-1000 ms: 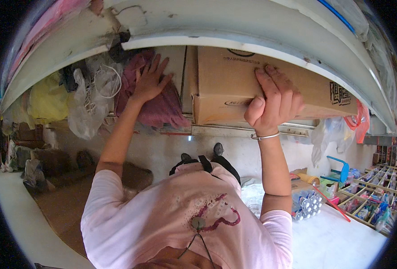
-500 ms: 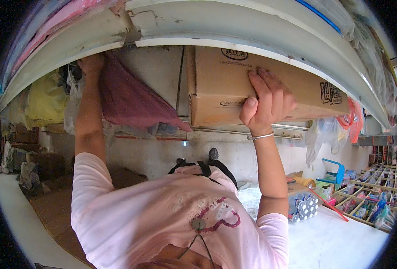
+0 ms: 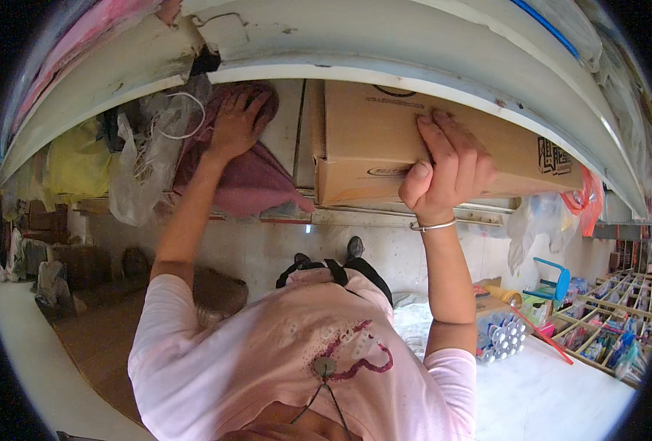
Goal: The person wipes a cardboard box and a storage shelf with a cloth, then rearranges the box and other items on the shelf in a store aisle.
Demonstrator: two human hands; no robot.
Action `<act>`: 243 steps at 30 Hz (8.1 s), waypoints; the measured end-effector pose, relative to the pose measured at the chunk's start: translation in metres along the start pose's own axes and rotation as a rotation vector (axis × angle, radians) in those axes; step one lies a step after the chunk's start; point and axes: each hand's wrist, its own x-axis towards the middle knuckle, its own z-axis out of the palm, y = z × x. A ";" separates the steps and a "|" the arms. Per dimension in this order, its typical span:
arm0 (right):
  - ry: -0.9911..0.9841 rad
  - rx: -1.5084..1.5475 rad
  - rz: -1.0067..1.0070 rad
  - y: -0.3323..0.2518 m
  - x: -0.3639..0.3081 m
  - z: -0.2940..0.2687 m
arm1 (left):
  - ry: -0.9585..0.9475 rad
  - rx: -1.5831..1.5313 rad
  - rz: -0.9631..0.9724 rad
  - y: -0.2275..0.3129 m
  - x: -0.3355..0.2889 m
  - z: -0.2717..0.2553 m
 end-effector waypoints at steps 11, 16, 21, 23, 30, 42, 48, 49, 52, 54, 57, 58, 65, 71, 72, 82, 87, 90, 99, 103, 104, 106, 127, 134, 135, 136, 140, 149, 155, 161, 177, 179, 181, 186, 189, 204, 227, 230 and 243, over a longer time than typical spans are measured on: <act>-0.019 -0.013 0.035 -0.007 0.006 0.001 | 0.158 0.171 -0.406 -0.061 0.057 0.082; 0.018 -0.029 0.047 -0.003 0.000 0.003 | 0.076 -0.001 -0.242 -0.018 0.070 0.095; -0.019 -0.036 0.028 -0.003 0.002 0.001 | -0.102 -0.220 -0.208 -0.039 0.065 0.078; 0.033 0.013 0.027 -0.001 0.001 0.004 | -0.094 -0.207 -0.181 -0.038 0.061 0.063; 0.003 -0.028 0.037 -0.002 0.001 0.000 | -0.709 -0.835 -0.193 -0.038 0.025 -0.010; 0.041 0.010 0.015 0.004 0.001 0.003 | -0.307 0.086 -0.317 -0.001 0.084 0.049; 0.018 -0.033 -0.007 0.001 0.003 0.000 | -0.230 -0.835 -0.336 -0.051 0.090 0.040; 0.015 -0.036 -0.005 0.000 0.003 0.000 | -0.061 -1.068 -0.515 -0.051 0.088 0.039; 0.022 -0.018 -0.003 0.000 0.002 0.001 | -0.008 -0.671 -0.400 -0.047 0.083 0.060; 0.044 0.000 0.013 0.000 0.001 0.002 | 0.010 -0.338 -0.232 -0.038 0.077 0.070; 0.045 0.000 0.015 -0.001 0.002 0.003 | 0.002 -0.202 -0.371 -0.028 0.076 0.084; 0.044 -0.007 0.016 0.000 0.003 0.003 | -0.039 -0.232 -0.444 -0.023 0.081 0.080; 0.012 -0.005 -0.002 -0.003 0.005 0.001 | 0.284 -0.314 -0.215 -0.044 0.093 0.085; 0.043 -0.007 0.021 -0.001 -0.002 0.007 | 0.261 -0.527 -0.352 0.012 0.143 0.087; 0.034 -0.006 0.012 -0.002 -0.003 0.006 | 0.249 -0.546 -0.390 0.014 0.145 0.089; 0.055 -0.012 0.038 0.000 -0.002 0.008 | 0.011 -0.217 -0.472 -0.005 0.105 0.111; 0.050 -0.018 0.017 -0.004 0.001 0.005 | -0.109 -0.074 -0.387 0.028 0.095 0.081; 0.053 -0.029 0.023 -0.002 0.002 0.007 | -0.234 -0.251 -0.320 0.041 0.095 0.041; 0.019 -0.044 0.020 0.000 -0.001 0.004 | -0.523 -1.505 -0.625 -0.040 0.067 -0.018; -0.007 -0.037 -0.007 -0.001 -0.001 0.002 | -0.589 -0.157 -0.419 0.011 0.055 0.007; -0.010 -0.037 -0.012 -0.001 0.000 0.001 | -0.394 -0.090 -0.399 0.033 0.041 0.011; 0.083 0.001 -0.022 0.001 -0.001 0.009 | -0.218 -0.094 -0.297 0.062 0.019 0.013; 0.104 0.005 -0.054 0.004 -0.001 0.010 | -0.230 -0.523 0.065 0.065 -0.022 -0.083; 0.099 -0.019 -0.029 0.005 -0.003 0.005 | -0.315 -0.087 -0.092 0.028 -0.038 -0.009; 0.098 -0.009 -0.029 0.005 -0.003 0.005 | -0.308 -0.055 -0.263 0.007 -0.029 -0.004; 0.096 -0.008 -0.028 0.005 -0.003 0.005 | -0.345 0.130 -0.208 0.000 -0.021 -0.002; 0.103 0.015 -0.008 0.003 -0.003 0.010 | -0.323 0.013 -0.043 0.072 -0.022 -0.013; 0.000 0.002 0.025 -0.002 0.000 -0.002 | -0.330 -0.020 -0.304 0.041 0.000 -0.007; -0.071 0.001 0.058 -0.004 0.006 -0.008 | -0.392 -0.064 -0.250 0.045 0.056 0.026; -0.133 0.102 0.076 -0.006 0.014 -0.019 | -0.210 -0.103 -0.259 0.009 0.066 0.047; -0.096 0.076 0.104 -0.009 0.011 -0.012 | -0.511 -0.021 -0.561 0.021 0.077 0.038; -0.085 0.073 0.073 -0.006 0.008 -0.010 | -0.488 -0.099 -0.469 0.023 0.073 0.034; -0.068 0.071 0.039 -0.004 0.009 -0.010 | -0.370 -0.100 -0.355 0.022 0.054 0.043; -0.040 0.046 0.021 -0.001 0.002 -0.006 | -0.506 -0.357 -0.055 0.044 0.006 0.008; 0.005 0.056 0.011 0.003 -0.001 -0.001 | -1.059 -0.346 -0.106 0.068 -0.002 -0.071; -0.042 0.011 -0.010 -0.002 0.003 -0.003 | -0.127 0.113 -0.577 0.035 0.028 0.004; 0.044 0.029 0.016 -0.002 0.001 0.004 | 0.627 -1.505 -1.041 -0.027 0.024 -0.008; -0.022 0.005 0.030 -0.003 0.002 0.001 | 0.607 -1.417 -1.015 -0.003 0.052 -0.015; -0.028 -0.056 0.033 -0.005 0.002 0.002 | 0.125 -0.157 -0.306 0.007 0.085 0.093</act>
